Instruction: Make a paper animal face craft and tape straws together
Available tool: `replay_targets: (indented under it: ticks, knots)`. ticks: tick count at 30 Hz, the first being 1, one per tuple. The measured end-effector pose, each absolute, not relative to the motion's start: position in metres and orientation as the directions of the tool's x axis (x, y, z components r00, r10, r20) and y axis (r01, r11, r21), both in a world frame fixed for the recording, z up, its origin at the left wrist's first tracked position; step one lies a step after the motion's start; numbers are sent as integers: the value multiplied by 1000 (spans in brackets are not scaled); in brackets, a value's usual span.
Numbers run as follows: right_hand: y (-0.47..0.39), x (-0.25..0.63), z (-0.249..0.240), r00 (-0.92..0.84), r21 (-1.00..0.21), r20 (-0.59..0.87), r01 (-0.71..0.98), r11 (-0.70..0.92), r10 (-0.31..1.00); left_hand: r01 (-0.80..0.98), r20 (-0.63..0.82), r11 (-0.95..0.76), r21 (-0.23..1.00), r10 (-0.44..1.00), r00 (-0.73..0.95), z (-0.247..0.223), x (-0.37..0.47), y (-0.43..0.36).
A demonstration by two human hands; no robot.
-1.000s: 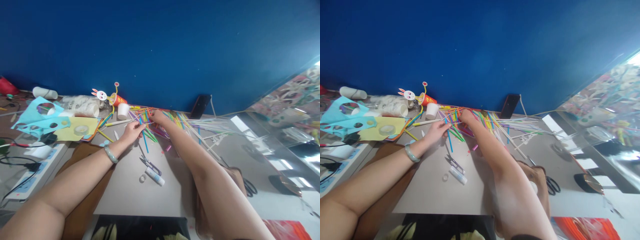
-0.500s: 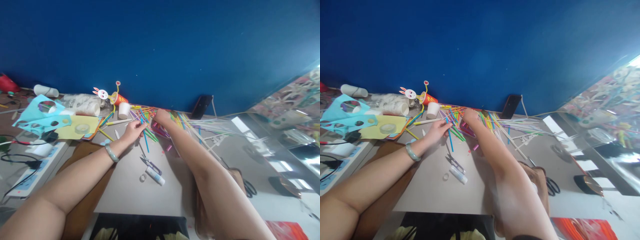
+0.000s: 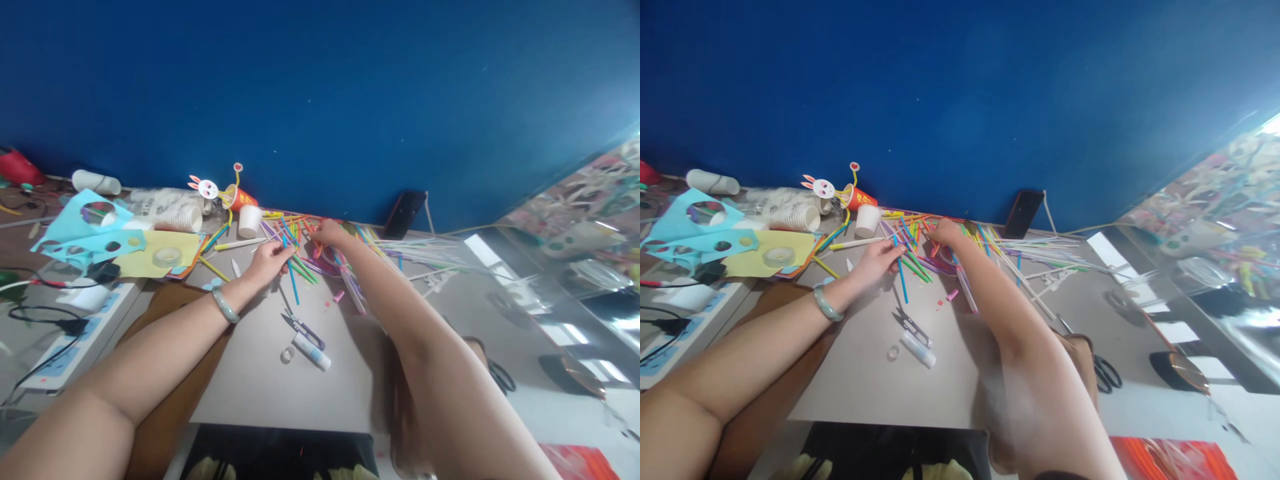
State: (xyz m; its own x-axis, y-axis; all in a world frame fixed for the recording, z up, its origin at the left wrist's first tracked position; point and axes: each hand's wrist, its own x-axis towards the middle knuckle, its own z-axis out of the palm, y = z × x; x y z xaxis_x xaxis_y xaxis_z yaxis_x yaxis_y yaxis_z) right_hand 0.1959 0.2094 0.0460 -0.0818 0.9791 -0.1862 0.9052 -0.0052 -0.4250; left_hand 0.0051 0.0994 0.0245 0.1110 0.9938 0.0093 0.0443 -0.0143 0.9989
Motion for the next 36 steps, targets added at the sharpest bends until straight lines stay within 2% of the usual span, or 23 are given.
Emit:
replay_targets:
  ticks: [5, 12, 18, 22, 28, 32, 36]
  knots:
    - [205, 209, 62, -74, -669, -322, 723, -172, 944, 20, 10, -12, 1000, 993, 120, 26, 6, 99]
    - [193, 218, 66, -144, -871, -312, 437, -222, 939, 38, 4, -8, 999, 994, 110, 28, 5, 97]
    - [175, 214, 59, -173, -929, -280, 297, -221, 944, 36, 2, -6, 999, 995, 99, 26, 5, 97]
    - [154, 204, 61, -322, -961, -263, 166, -220, 909, 11, -2, 1, 1000, 993, 119, 27, 5, 97]
    - [124, 182, 52, -517, -952, -303, 129, -277, 800, -50, 40, -34, 998, 993, 110, 29, 5, 98]
    - [117, 176, 46, -535, -956, -288, 113, -271, 794, -107, 42, -31, 994, 994, 105, 28, 5, 99]
    - [126, 178, 50, -533, -947, -299, 264, -181, 792, -105, 13, -6, 994, 998, 69, 29, 5, 99]
